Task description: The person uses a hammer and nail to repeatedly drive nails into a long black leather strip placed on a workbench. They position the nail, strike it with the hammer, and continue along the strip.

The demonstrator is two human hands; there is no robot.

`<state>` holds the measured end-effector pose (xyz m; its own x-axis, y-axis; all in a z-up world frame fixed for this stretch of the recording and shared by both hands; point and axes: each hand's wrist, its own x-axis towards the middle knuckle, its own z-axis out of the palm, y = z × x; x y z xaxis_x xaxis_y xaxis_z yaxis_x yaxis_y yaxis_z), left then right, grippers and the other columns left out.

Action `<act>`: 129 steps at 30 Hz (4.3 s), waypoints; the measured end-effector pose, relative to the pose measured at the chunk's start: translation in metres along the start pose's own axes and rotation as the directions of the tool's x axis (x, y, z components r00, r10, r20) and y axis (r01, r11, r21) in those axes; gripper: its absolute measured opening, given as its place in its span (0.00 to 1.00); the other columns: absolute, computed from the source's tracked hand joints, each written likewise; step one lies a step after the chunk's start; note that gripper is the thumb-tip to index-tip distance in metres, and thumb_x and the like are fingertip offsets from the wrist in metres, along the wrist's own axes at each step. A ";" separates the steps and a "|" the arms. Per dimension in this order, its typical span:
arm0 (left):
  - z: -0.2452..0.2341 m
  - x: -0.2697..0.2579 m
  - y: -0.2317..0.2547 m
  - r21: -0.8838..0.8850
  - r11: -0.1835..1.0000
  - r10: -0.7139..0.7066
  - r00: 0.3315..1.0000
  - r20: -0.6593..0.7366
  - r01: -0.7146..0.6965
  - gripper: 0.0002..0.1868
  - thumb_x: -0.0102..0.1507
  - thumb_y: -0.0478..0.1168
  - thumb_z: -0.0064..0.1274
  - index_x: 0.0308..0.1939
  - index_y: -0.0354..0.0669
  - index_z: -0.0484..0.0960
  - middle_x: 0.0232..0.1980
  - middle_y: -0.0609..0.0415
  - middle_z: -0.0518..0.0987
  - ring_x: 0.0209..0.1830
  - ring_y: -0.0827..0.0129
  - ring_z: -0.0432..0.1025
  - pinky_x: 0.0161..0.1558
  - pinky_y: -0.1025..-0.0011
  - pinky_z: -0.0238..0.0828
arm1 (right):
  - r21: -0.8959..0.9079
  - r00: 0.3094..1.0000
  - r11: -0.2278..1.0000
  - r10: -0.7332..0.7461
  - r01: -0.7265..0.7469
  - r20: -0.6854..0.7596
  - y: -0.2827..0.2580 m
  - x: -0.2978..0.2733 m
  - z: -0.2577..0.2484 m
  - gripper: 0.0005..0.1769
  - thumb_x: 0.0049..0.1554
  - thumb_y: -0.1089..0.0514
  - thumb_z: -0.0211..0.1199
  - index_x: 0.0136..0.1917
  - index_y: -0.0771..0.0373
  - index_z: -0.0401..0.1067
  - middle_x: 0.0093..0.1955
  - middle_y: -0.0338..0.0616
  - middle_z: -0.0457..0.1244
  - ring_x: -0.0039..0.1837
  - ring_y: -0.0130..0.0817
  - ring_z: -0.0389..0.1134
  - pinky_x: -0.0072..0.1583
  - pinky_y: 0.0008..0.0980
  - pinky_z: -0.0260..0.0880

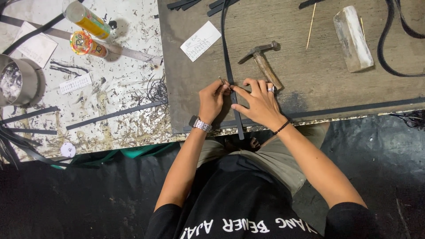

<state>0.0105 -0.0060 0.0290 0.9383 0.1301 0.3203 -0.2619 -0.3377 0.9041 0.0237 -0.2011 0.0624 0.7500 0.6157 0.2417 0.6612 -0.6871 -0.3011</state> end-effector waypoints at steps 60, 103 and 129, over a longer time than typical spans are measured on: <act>-0.014 0.016 -0.007 -0.209 0.957 -0.203 0.979 0.014 0.201 0.07 0.70 0.35 0.52 0.42 0.35 0.84 0.31 0.46 0.85 0.31 0.64 0.82 0.36 0.66 0.81 | 0.045 0.989 0.999 -0.032 0.026 0.142 0.021 0.010 0.014 0.34 0.62 0.30 0.55 0.76 0.44 0.64 0.72 0.47 0.54 0.74 0.50 0.51 0.65 0.50 0.50; 0.002 0.000 -0.041 0.306 0.899 0.220 0.927 0.302 -0.313 0.09 0.70 0.29 0.44 0.50 0.43 0.78 0.34 0.51 0.78 0.36 0.57 0.78 0.41 0.65 0.78 | 0.515 0.905 0.847 0.313 -0.129 -0.289 0.016 -0.024 -0.074 0.14 0.68 0.49 0.58 0.49 0.62 0.73 0.27 0.41 0.63 0.33 0.39 0.69 0.37 0.33 0.65; 0.000 0.013 -0.028 0.062 0.996 -0.065 0.997 0.041 0.062 0.06 0.69 0.35 0.55 0.36 0.42 0.83 0.27 0.51 0.83 0.31 0.61 0.81 0.38 0.67 0.76 | -0.031 0.994 0.999 -0.032 0.036 0.103 0.019 0.026 0.006 0.29 0.64 0.34 0.56 0.67 0.53 0.73 0.64 0.47 0.58 0.69 0.47 0.56 0.61 0.44 0.51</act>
<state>0.0304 0.0049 0.0076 0.9618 0.1137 0.2492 -0.1884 -0.3857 0.9032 0.0552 -0.1958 0.0571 0.7223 0.6739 0.1554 0.6878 -0.6764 -0.2633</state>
